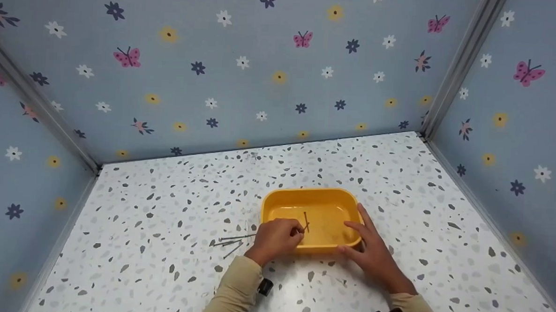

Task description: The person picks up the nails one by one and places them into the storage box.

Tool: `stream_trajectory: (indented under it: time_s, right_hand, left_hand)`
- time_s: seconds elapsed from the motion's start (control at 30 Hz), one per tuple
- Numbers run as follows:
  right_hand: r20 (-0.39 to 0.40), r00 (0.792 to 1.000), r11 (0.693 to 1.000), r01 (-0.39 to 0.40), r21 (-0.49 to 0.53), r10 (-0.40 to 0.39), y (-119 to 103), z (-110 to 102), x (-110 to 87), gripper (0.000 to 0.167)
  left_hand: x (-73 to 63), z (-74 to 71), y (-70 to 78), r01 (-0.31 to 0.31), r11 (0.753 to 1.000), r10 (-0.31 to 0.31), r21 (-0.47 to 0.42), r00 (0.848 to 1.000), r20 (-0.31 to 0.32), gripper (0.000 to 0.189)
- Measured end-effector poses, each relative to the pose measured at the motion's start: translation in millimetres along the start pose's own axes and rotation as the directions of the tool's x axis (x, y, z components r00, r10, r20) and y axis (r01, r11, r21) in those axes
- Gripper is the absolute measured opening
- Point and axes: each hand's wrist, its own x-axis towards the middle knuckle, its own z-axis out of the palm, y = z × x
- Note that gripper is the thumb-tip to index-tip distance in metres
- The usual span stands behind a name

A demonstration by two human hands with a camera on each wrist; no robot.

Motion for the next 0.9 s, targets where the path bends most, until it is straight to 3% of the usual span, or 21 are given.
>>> stream_trajectory:
  time_s: [0.4,0.9]
  right_hand:
    - [-0.005,1.000,1.000,0.028,0.004,-0.028,2.0,0.3,0.5,0.067]
    - [-0.001,1.000,1.000,-0.006,0.001,0.006,-0.2,0.5,-0.2,0.068]
  left_hand:
    - [-0.3,-0.3,2.0,0.015,1.000,-0.015,-0.005,1.000,-0.004,0.009]
    - [-1.1,-0.2,1.6,0.023,0.999,-0.022,0.023,1.000,-0.009,0.009]
